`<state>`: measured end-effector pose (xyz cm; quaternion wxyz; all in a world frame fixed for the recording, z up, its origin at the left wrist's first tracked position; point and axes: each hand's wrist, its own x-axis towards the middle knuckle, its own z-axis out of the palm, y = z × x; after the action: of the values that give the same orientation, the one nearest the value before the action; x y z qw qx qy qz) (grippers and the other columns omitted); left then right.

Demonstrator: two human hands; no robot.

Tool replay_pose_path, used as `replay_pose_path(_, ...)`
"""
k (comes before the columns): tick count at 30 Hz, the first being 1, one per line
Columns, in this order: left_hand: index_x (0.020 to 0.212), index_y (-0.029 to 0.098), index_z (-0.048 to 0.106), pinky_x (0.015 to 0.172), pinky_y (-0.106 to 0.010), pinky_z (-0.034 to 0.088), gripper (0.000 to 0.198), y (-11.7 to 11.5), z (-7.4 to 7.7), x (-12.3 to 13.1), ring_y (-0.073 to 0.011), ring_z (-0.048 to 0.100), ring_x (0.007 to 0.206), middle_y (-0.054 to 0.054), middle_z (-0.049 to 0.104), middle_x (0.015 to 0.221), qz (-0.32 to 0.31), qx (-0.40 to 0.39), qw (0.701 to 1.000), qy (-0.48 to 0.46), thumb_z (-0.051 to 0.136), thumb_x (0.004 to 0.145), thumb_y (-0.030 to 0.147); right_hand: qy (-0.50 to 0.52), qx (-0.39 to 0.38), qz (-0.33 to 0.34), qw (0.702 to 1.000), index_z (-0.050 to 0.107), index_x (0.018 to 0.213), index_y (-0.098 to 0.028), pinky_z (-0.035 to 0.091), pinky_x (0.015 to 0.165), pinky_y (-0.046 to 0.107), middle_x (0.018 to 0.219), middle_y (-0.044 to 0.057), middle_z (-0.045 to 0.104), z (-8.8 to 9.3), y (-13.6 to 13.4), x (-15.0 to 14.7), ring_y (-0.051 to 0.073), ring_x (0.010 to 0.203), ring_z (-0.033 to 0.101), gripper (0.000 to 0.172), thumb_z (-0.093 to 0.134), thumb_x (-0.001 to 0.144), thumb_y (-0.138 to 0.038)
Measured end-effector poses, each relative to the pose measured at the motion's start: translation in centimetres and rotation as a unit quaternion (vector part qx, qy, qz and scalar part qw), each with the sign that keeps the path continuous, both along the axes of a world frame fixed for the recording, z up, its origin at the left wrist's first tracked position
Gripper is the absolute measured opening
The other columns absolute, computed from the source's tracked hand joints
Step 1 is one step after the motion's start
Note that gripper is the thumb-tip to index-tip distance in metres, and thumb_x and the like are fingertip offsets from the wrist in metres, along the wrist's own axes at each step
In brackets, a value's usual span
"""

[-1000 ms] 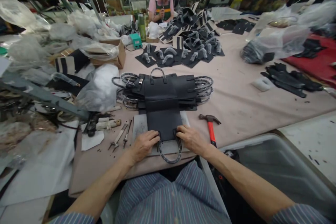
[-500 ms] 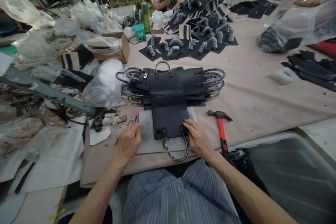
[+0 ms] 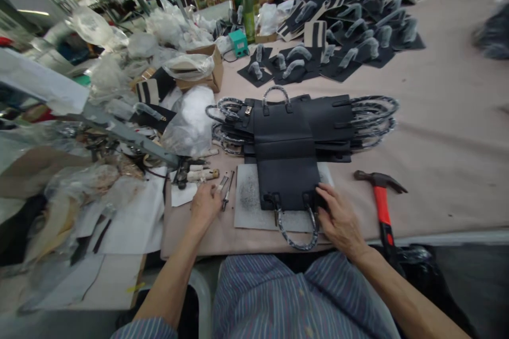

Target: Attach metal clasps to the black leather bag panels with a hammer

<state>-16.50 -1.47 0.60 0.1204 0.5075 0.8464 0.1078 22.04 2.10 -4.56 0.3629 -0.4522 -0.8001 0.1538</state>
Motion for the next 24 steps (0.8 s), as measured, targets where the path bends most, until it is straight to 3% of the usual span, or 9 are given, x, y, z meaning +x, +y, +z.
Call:
replay_pose_path(4, 0.110, 0.013, 0.071, 0.092, -0.035, 0.049, 0.026, 0.0, 0.7, 0.0, -0.0244, 0.067, 0.103, -0.013, 0.071, 0.114, 0.006, 0.019, 1.000, 0.008, 0.053, 0.093, 0.022, 0.013, 0.023, -0.035, 0.999, 0.051, 0.142, -0.021, 0.046, 0.108, 0.056, 0.140, 0.016, 0.055, -0.4, 0.3, -0.1, 0.033, 0.129, 0.053, 0.045, 0.048, 0.097, -0.026)
replay_pose_path(8, 0.098, 0.017, 0.073, 0.089, -0.033, 0.049, 0.023, 0.0, 1.4, 0.6, -0.0247, 0.068, 0.102, -0.011, 0.074, 0.104, -0.029, 0.023, 0.999, 0.026, 0.051, 0.094, 0.023, 0.004, 0.035, -0.063, 0.997, 0.054, 0.137, -0.017, 0.047, 0.106, 0.057, 0.134, 0.018, 0.058, -1.1, 0.5, -0.1, 0.034, 0.125, 0.056, 0.042, 0.045, 0.099, -0.029)
replay_pose_path(13, 0.093, 0.018, 0.075, 0.081, -0.035, 0.050, 0.026, 2.2, 2.0, 1.4, -0.0288, 0.071, 0.095, -0.013, 0.077, 0.094, -0.034, -0.092, 0.995, -0.007, 0.057, 0.091, 0.036, -0.006, 0.026, -0.072, 0.997, 0.055, 0.136, -0.016, 0.047, 0.105, 0.055, 0.134, 0.018, 0.059, -1.6, 0.6, -0.1, 0.034, 0.124, 0.056, 0.041, 0.043, 0.099, -0.030)
replay_pose_path(17, 0.092, 0.016, 0.074, 0.081, -0.037, 0.052, 0.022, 4.2, 2.6, 1.8, -0.0334, 0.071, 0.101, -0.019, 0.076, 0.100, -0.070, -0.177, 0.982, 0.016, 0.061, 0.084, 0.032, -0.010, 0.033, -0.078, 0.996, 0.056, 0.132, -0.017, 0.048, 0.103, 0.054, 0.130, 0.017, 0.061, -1.4, 0.7, -0.4, 0.033, 0.121, 0.057, 0.038, 0.042, 0.099, -0.029)
replay_pose_path(21, 0.090, 0.014, 0.070, 0.080, -0.038, 0.053, 0.017, 4.9, 2.5, 2.2, -0.0351, 0.071, 0.101, -0.022, 0.075, 0.103, -0.120, -0.203, 0.969, 0.078, 0.062, 0.076, 0.020, -0.008, 0.041, -0.084, 0.996, 0.057, 0.128, -0.015, 0.049, 0.103, 0.052, 0.127, 0.017, 0.062, -0.9, 0.6, -0.8, 0.031, 0.119, 0.058, 0.034, 0.043, 0.099, -0.024)
replay_pose_path(24, 0.073, 0.016, 0.062, 0.068, -0.033, 0.052, 0.003, 4.7, 1.7, 1.6, -0.0313, 0.073, 0.084, -0.016, 0.074, 0.082, -0.097, -0.181, 0.979, 0.012, 0.063, 0.073, 0.019, -0.007, 0.028, -0.088, 0.996, 0.056, 0.129, -0.015, 0.049, 0.103, 0.053, 0.128, 0.017, 0.061, -0.7, 0.5, -0.9, 0.031, 0.120, 0.057, 0.034, 0.042, 0.099, -0.021)
